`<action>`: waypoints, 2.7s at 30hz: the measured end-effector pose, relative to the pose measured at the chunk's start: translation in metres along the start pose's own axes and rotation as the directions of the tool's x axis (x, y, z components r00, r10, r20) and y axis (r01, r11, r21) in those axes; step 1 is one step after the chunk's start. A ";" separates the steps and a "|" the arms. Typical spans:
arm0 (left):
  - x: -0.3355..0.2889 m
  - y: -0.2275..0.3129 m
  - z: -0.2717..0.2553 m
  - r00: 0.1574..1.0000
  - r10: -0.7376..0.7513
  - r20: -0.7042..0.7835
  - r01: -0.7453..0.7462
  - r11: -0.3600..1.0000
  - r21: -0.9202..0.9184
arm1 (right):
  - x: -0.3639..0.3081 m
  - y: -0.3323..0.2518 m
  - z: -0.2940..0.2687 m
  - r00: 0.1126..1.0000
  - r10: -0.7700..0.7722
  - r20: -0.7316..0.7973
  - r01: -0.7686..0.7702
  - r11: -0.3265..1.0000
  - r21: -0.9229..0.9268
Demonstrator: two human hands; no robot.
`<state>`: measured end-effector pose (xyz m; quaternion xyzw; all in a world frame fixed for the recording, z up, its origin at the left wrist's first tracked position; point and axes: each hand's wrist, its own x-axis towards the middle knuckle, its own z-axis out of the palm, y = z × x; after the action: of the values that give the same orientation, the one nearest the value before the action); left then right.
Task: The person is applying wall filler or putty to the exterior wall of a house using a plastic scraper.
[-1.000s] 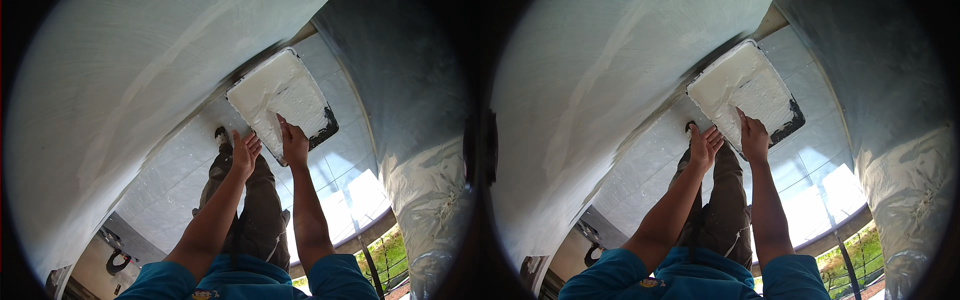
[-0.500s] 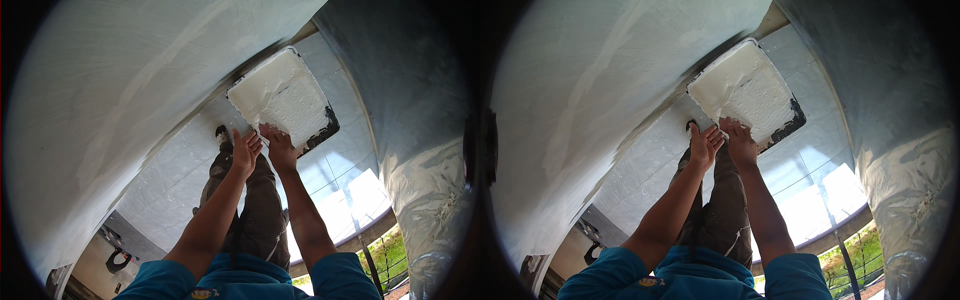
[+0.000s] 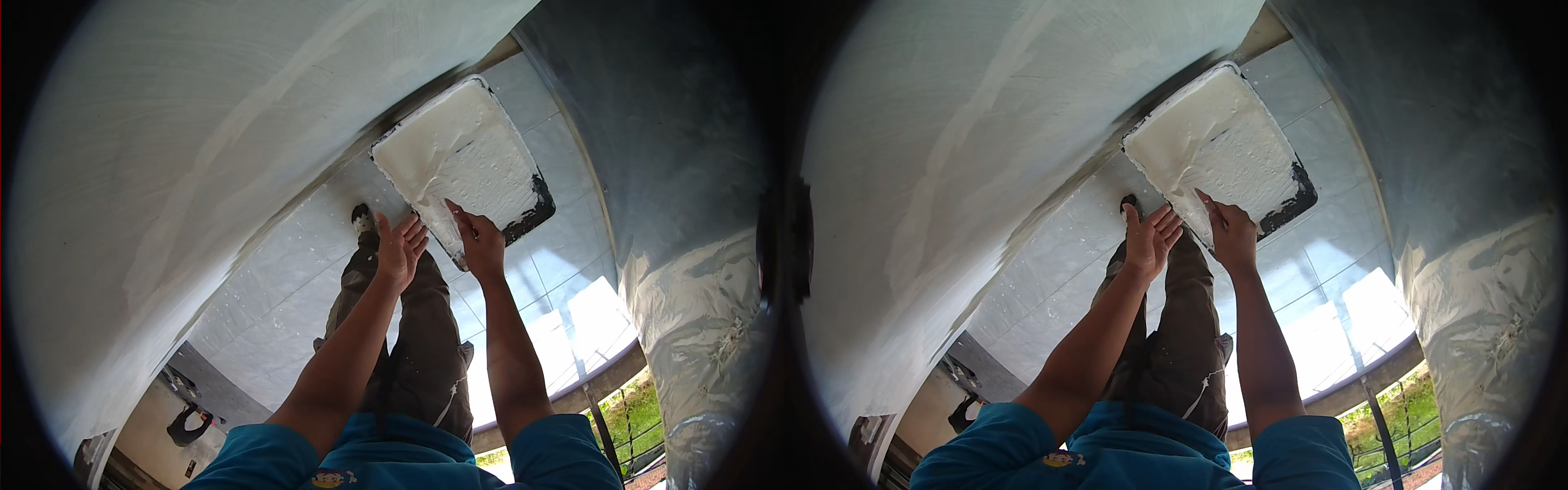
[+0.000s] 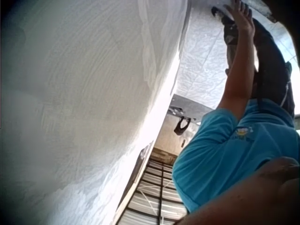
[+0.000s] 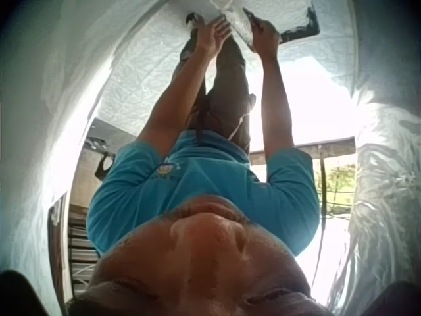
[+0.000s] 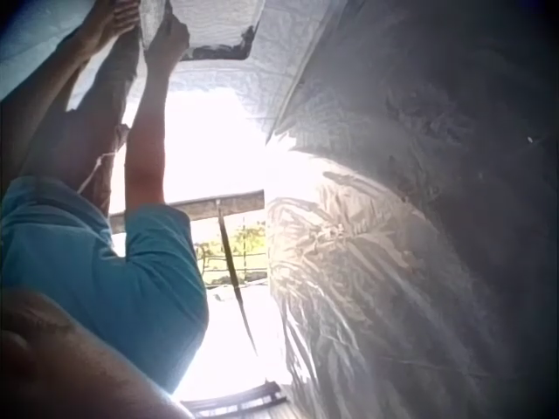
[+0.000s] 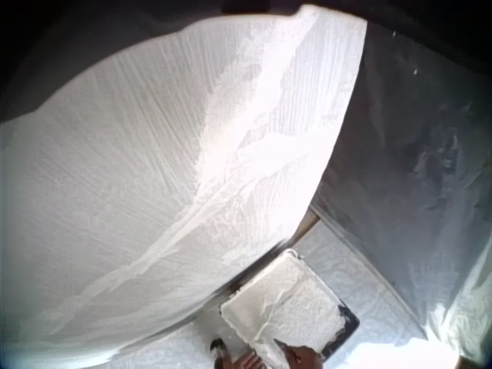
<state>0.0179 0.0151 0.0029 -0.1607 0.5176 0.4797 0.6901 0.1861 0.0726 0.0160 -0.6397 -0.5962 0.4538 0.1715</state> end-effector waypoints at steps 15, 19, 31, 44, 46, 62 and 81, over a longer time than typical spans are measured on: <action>-0.001 0.001 0.001 1.000 -0.001 -0.022 0.001 1.000 0.004 | 0.010 -0.012 0.015 0.992 -0.126 -0.012 0.124 0.984 -0.125; -0.001 -0.001 0.000 1.000 0.004 -0.018 -0.004 1.000 0.002 | 0.013 -0.015 0.020 0.999 -0.009 0.042 0.010 0.999 -0.043; -0.018 0.000 -0.021 0.999 0.024 -0.041 -0.021 0.997 0.079 | 0.014 -0.012 -0.029 0.968 0.250 -0.006 -0.220 0.863 0.454; -0.166 0.071 -0.052 0.989 0.110 -0.095 -0.078 0.953 0.292 | -0.032 -0.042 -0.093 0.851 0.467 0.239 -0.380 0.235 0.894; -0.170 0.078 -0.046 0.985 0.168 -0.040 -0.149 0.942 0.299 | -0.040 -0.029 -0.091 0.864 0.418 0.279 -0.354 0.110 0.929; -0.383 0.239 0.113 0.275 0.635 0.722 -0.747 -0.332 0.576 | -0.102 -0.312 -0.167 0.988 -0.128 0.090 -0.091 -0.004 0.996; -0.633 0.428 0.179 -0.464 0.061 0.884 0.631 -0.678 0.378 | -0.140 -0.592 -0.237 0.392 -0.654 -0.647 0.881 0.469 0.060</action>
<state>-0.2387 0.0384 0.7440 -0.5946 -0.5089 -0.1404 0.6064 0.0300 0.1562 0.6442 -0.3283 -0.6460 0.2263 0.6509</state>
